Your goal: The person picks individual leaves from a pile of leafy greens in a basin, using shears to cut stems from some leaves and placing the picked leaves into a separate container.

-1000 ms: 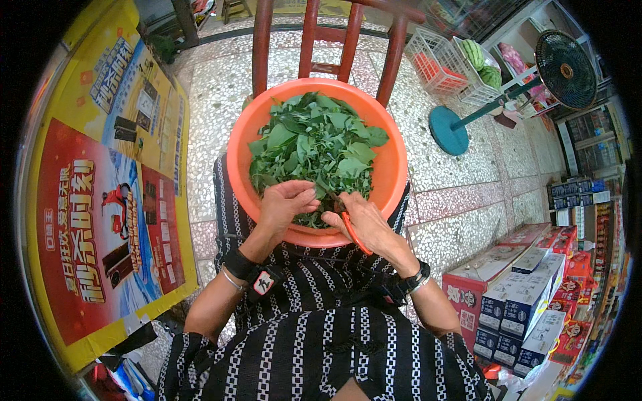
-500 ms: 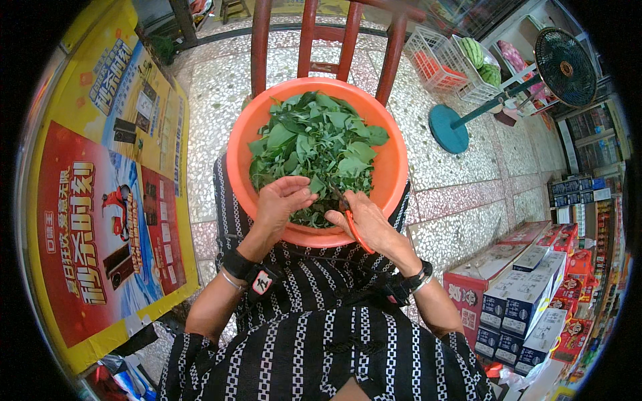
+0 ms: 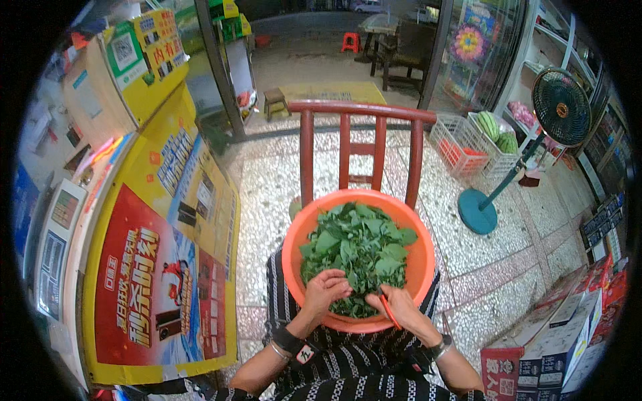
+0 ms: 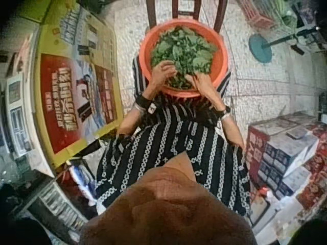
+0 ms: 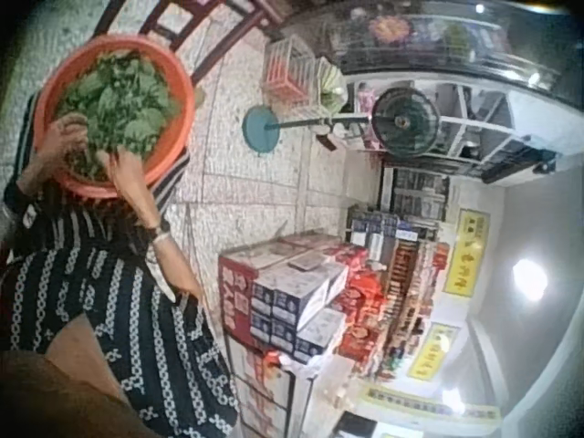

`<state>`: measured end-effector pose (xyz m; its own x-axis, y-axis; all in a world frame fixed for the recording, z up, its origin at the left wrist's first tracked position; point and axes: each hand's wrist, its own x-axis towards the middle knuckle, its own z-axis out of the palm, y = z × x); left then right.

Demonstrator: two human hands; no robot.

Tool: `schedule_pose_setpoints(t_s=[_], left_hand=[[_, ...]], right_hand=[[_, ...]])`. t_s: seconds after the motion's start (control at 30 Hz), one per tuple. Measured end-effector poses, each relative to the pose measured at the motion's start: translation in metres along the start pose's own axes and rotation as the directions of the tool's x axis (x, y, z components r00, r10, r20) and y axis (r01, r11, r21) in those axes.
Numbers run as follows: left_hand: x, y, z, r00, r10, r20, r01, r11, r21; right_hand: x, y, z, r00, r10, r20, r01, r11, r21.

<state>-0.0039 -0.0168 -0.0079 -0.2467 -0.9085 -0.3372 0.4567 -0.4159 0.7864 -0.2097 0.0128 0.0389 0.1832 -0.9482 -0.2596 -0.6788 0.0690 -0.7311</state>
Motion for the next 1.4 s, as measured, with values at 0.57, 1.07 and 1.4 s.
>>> schedule_pose_setpoints(t_s=[0.57, 1.07, 1.4], left_hand=[[-0.007, 0.008, 0.004, 0.998, 0.061, 0.024, -0.063, 0.995, 0.075], [-0.02, 0.012, 0.027, 0.999, -0.005, 0.042, -0.007, 0.962, 0.273], [0.031, 0.05, -0.051, 0.866, 0.419, 0.274, -0.298, -0.007, 0.954]], right_hand=[[-0.009, -0.006, -0.005, 0.98, -0.165, -0.107, 0.171, 0.984, 0.049], [-0.012, -0.005, -0.003, 0.978, -0.107, 0.179, 0.104, 0.994, 0.026], [-0.008, 0.009, -0.007, 0.99, -0.112, -0.086, 0.11, 0.993, -0.033]])
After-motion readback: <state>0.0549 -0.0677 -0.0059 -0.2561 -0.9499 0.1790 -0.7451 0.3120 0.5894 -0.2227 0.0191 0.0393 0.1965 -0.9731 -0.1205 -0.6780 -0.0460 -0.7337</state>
